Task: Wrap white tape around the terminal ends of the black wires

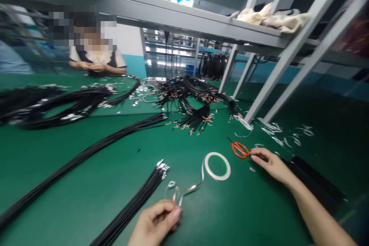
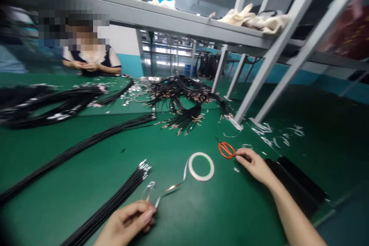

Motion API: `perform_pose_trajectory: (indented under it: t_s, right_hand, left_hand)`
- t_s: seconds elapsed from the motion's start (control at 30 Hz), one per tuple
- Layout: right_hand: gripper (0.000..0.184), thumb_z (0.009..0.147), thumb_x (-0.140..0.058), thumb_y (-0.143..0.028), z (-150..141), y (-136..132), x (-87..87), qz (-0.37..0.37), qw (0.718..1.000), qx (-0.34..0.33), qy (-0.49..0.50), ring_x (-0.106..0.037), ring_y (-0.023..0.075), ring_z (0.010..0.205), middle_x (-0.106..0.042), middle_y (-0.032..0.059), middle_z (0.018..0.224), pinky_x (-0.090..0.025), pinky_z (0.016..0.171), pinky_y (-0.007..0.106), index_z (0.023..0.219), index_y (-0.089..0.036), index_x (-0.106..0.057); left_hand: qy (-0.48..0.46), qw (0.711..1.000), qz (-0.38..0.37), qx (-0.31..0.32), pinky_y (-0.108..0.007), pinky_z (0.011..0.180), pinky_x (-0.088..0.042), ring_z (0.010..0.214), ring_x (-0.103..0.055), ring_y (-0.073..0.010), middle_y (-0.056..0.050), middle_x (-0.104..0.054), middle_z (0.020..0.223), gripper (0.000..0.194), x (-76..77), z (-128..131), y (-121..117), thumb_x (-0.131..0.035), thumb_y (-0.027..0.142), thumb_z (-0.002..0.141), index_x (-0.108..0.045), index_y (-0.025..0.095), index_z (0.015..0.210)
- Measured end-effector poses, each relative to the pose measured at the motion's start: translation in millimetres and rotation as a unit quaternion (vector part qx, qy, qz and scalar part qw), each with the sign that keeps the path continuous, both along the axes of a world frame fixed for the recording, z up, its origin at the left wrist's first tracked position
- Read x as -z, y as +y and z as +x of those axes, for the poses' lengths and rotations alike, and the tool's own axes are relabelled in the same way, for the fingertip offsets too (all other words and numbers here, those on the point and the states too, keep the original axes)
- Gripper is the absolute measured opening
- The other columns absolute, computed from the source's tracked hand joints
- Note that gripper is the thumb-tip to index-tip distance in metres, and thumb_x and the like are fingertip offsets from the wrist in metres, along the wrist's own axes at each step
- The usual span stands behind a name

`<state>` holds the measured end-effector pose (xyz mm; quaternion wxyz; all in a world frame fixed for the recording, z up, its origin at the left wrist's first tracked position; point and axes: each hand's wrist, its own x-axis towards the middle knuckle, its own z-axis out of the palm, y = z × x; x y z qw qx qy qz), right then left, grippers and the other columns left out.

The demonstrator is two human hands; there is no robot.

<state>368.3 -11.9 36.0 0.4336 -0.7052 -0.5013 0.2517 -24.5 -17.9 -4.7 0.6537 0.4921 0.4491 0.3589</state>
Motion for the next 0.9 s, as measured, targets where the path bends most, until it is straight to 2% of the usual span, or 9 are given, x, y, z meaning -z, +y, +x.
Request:
perform_pose_trajectory:
  t_s: [0.13,0.23,0.3,0.4,0.5,0.63,0.77,0.83,0.9]
  right_hand:
    - [0.027,0.081,-0.060,-0.047,-65,26,-13.2,0.035,0.998,-0.054,0.026,-0.060,0.0273,0.086,-0.068,0.0103,0.091,-0.043,0.081,0.041,0.088,-0.022,-0.069]
    - [0.021,0.085,-0.058,-0.042,-144,14,-21.1,0.023,0.980,-0.187,0.065,-0.063,0.0233,0.084,-0.070,0.0045,0.089,-0.049,0.078,0.036,0.091,-0.025,-0.069]
    - [0.023,0.089,-0.053,-0.037,-189,2,-19.5,0.008,0.953,-0.278,0.117,-0.062,0.0240,0.097,-0.069,0.0056,0.102,-0.048,0.087,0.040,0.104,-0.025,-0.066]
    - [0.035,0.091,-0.050,-0.037,-228,-12,-6.3,-0.016,0.945,-0.274,0.181,-0.058,0.0232,0.109,-0.063,0.0095,0.119,-0.045,0.094,0.042,0.123,-0.024,-0.056]
    - [0.045,0.085,-0.060,-0.039,-242,-19,12.6,0.001,0.942,-0.249,0.223,-0.059,0.0243,0.109,-0.065,0.0113,0.116,-0.043,0.097,0.042,0.125,-0.021,-0.052]
    - [0.035,0.079,-0.064,-0.046,-249,-25,31.2,0.000,0.936,-0.191,0.294,-0.068,0.0263,0.090,-0.074,0.0110,0.093,-0.051,0.084,0.038,0.100,-0.017,-0.065]
    - [0.031,0.075,-0.069,-0.046,-246,-23,34.8,-0.006,0.934,-0.138,0.329,-0.070,0.0255,0.077,-0.075,0.0093,0.081,-0.054,0.073,0.034,0.083,-0.017,-0.068]
    - [0.030,0.076,-0.068,-0.046,-238,-19,32.7,0.004,0.939,-0.103,0.328,-0.070,0.0257,0.079,-0.075,0.0085,0.079,-0.053,0.075,0.035,0.084,-0.018,-0.067]
    - [0.029,0.077,-0.067,-0.046,-229,-14,29.4,0.024,0.948,-0.064,0.310,-0.069,0.0268,0.084,-0.074,0.0085,0.081,-0.052,0.077,0.036,0.087,-0.019,-0.065]
  left_hand:
    - [-0.022,0.999,-0.043,0.005,-0.022,0.055,-0.045,0.053,-0.056,-0.0111,-0.004,-0.067,0.062,0.033,-2.8,1,-3,-0.075,0.045,0.067,-0.070,0.012,0.073]
    - [-0.022,0.999,-0.026,0.010,-0.022,0.056,-0.044,0.054,-0.055,-0.0105,-0.005,-0.067,0.063,0.031,-5.6,1,-4,-0.074,0.042,0.069,-0.072,0.011,0.075]
    - [-0.019,1.000,0.002,0.014,-0.022,0.056,-0.043,0.054,-0.054,-0.0107,-0.005,-0.066,0.066,0.030,-7.1,0,-5,-0.073,0.041,0.070,-0.073,0.012,0.074]
    - [-0.003,0.998,0.058,0.005,-0.023,0.060,-0.045,0.060,-0.055,-0.0129,-0.004,-0.064,0.068,0.026,-8.7,-1,-5,-0.071,0.040,0.073,-0.074,0.014,0.070]
    - [0.029,0.993,0.110,-0.017,-0.026,0.069,-0.046,0.071,-0.058,-0.0174,-0.006,-0.065,0.072,0.023,-8.5,0,-6,-0.067,0.037,0.077,-0.075,0.017,0.072]
    - [0.054,0.988,0.143,-0.017,-0.029,0.073,-0.048,0.079,-0.062,-0.0215,-0.008,-0.069,0.079,0.022,-4.9,8,-9,-0.063,0.036,0.080,-0.077,0.019,0.078]
    - [0.127,0.975,0.183,-0.002,-0.025,0.057,-0.048,0.068,-0.061,-0.0174,-0.009,-0.067,0.092,0.021,-7.3,4,-10,-0.062,0.033,0.079,-0.074,0.021,0.092]
    - [0.226,0.942,0.245,-0.037,-0.027,0.060,-0.048,0.073,-0.060,-0.0193,-0.009,-0.064,0.095,0.023,-12.2,-10,-6,-0.059,0.031,0.081,-0.070,0.022,0.098]
    - [0.376,0.868,0.298,-0.126,-0.038,0.078,-0.046,0.091,-0.057,-0.0263,-0.010,-0.062,0.096,0.022,-16.8,-28,2,-0.056,0.033,0.083,-0.065,0.021,0.099]
